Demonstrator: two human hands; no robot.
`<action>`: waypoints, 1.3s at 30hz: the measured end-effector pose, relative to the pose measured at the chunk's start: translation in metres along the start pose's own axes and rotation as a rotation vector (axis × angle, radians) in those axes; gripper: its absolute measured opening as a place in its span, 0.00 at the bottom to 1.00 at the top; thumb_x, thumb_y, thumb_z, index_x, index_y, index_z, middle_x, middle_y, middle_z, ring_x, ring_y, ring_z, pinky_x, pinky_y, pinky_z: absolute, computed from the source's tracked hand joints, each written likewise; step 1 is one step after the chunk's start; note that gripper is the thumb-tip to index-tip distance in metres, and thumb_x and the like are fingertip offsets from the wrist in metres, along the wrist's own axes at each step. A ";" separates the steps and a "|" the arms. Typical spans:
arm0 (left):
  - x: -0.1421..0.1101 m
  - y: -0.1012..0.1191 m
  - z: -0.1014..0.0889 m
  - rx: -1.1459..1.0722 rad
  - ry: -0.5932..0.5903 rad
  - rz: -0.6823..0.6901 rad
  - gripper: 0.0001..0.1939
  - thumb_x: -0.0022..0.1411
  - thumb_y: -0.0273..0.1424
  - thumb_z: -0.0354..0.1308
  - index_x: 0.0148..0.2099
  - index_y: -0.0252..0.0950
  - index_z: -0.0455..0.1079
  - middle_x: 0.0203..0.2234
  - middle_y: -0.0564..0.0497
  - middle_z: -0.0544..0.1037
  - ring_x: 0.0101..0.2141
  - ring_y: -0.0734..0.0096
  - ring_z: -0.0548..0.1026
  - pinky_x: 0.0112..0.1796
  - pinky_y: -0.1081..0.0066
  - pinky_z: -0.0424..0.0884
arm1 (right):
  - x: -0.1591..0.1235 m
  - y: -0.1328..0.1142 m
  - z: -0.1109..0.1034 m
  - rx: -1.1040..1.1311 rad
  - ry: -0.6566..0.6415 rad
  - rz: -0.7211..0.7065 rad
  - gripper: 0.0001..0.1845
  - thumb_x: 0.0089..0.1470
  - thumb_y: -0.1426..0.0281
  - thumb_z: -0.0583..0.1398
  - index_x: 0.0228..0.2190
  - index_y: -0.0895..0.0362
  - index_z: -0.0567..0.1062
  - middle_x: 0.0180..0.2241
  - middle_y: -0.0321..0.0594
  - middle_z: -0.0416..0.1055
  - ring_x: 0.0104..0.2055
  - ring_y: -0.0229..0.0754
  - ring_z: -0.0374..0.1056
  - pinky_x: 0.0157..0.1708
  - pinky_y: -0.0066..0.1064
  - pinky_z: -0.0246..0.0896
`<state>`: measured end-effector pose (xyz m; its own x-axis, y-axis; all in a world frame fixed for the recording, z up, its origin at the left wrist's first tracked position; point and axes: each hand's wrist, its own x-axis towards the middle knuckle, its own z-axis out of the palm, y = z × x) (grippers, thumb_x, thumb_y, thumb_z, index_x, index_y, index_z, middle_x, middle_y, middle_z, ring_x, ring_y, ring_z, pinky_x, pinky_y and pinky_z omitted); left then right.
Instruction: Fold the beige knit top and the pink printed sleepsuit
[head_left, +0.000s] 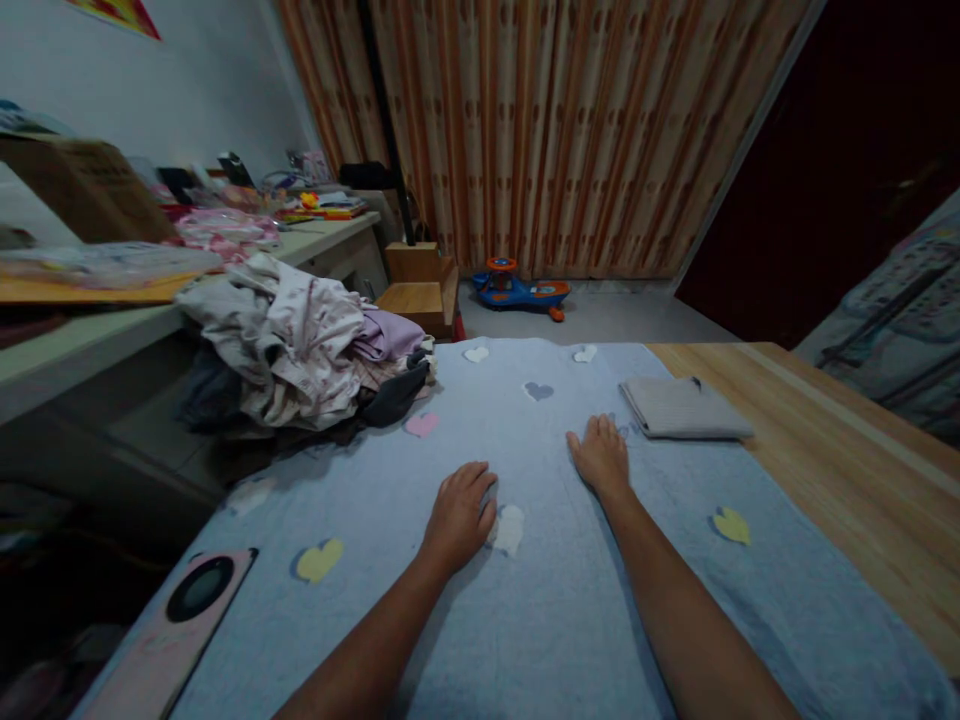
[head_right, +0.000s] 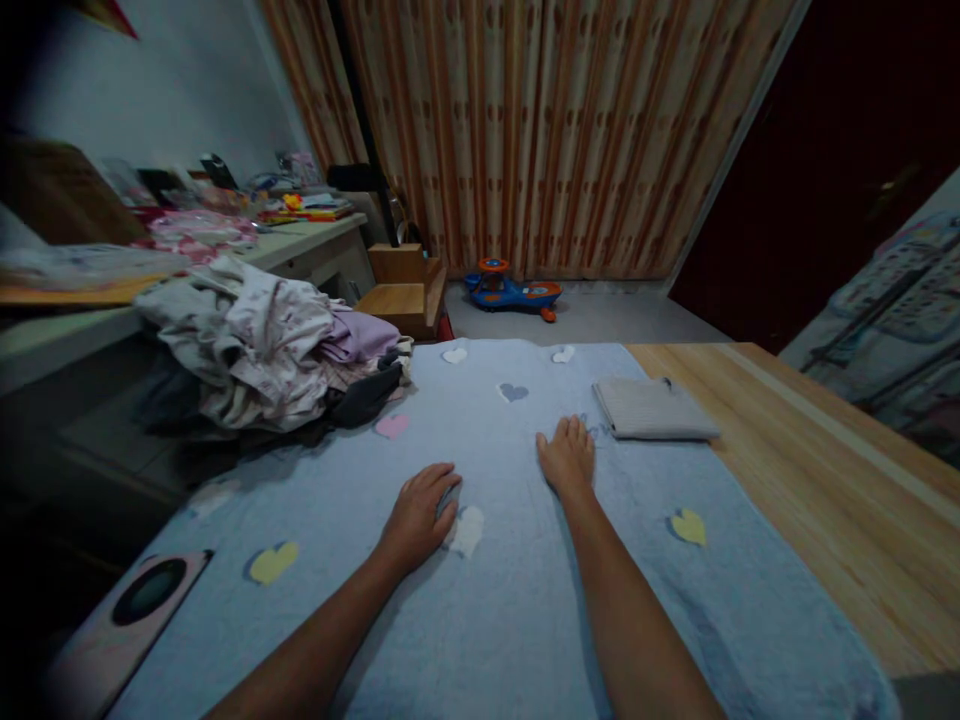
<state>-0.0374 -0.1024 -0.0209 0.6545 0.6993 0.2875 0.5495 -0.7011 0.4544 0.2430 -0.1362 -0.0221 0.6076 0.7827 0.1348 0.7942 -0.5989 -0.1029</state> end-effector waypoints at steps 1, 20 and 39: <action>0.000 0.002 -0.001 -0.007 -0.003 -0.007 0.19 0.60 0.25 0.56 0.54 0.38 0.70 0.56 0.45 0.72 0.59 0.59 0.66 0.59 0.54 0.61 | 0.000 0.000 0.001 -0.015 0.006 -0.008 0.36 0.64 0.57 0.47 0.63 0.72 0.58 0.66 0.62 0.52 0.69 0.58 0.46 0.64 0.46 0.40; -0.002 0.007 -0.005 -0.068 0.020 -0.017 0.18 0.58 0.28 0.58 0.52 0.40 0.71 0.55 0.46 0.72 0.56 0.61 0.66 0.58 0.58 0.61 | -0.021 -0.055 0.011 -0.027 -0.014 -0.219 0.35 0.61 0.58 0.49 0.62 0.67 0.59 0.67 0.57 0.52 0.68 0.58 0.47 0.62 0.50 0.46; 0.006 -0.015 -0.020 -0.334 0.203 -0.234 0.20 0.56 0.27 0.58 0.53 0.40 0.72 0.60 0.43 0.66 0.60 0.59 0.65 0.60 0.56 0.62 | -0.050 -0.071 0.039 -0.006 0.117 -0.354 0.28 0.63 0.59 0.48 0.57 0.62 0.67 0.63 0.55 0.60 0.65 0.57 0.53 0.61 0.51 0.45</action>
<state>-0.0522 -0.0844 -0.0089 0.3990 0.8703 0.2889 0.4508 -0.4605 0.7647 0.1560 -0.1260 -0.0596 0.2911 0.9170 0.2728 0.9549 -0.2960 -0.0240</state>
